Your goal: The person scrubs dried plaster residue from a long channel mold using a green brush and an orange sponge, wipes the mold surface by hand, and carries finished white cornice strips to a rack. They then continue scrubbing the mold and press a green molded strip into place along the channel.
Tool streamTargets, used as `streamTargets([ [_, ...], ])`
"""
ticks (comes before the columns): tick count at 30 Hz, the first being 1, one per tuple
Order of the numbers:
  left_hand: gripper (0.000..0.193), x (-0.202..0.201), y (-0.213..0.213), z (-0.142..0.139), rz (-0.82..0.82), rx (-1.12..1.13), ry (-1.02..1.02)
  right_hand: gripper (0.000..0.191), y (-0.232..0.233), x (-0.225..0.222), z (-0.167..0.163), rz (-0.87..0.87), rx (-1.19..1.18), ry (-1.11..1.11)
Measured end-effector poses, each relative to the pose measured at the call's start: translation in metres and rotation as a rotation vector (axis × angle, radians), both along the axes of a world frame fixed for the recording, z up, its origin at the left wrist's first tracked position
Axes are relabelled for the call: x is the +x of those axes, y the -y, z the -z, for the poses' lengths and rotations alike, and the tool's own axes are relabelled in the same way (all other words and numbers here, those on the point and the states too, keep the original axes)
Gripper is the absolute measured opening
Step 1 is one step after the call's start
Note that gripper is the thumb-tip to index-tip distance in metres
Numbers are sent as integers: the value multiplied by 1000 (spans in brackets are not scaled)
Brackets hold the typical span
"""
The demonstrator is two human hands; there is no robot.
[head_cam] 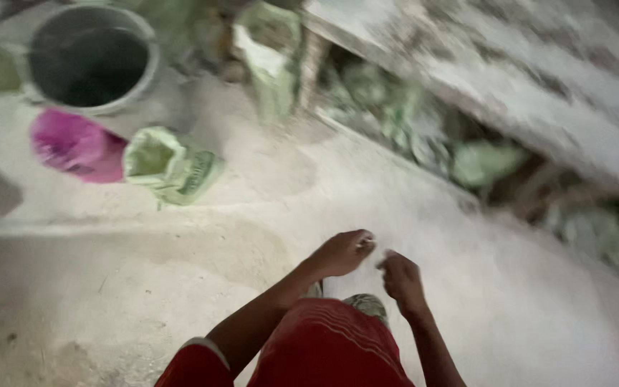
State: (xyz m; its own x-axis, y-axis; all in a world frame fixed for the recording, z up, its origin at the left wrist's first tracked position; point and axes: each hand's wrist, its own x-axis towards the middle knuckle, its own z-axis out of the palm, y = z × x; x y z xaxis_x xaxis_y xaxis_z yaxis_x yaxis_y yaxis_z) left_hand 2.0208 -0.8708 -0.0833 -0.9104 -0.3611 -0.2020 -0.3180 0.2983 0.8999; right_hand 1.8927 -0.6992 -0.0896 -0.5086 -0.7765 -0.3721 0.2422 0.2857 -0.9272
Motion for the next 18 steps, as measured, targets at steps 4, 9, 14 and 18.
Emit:
streamTargets([
  [4, 46, -50, 78, -18, -96, -15, -46, 38, 91, -79, 8, -51, -31, 53],
  [9, 43, -91, 149, 36, -342, -122, -68, 41, 217, -156, 31, -376, 44, -76],
  [14, 36, -183, 207, 59, -556, -7, 71, 42, 320, -277, 29, -518, 170, 26],
  [18, 39, -255, 258, 29, -666, 37, -18, 43, 396, -369, 27, -584, 192, -22],
])
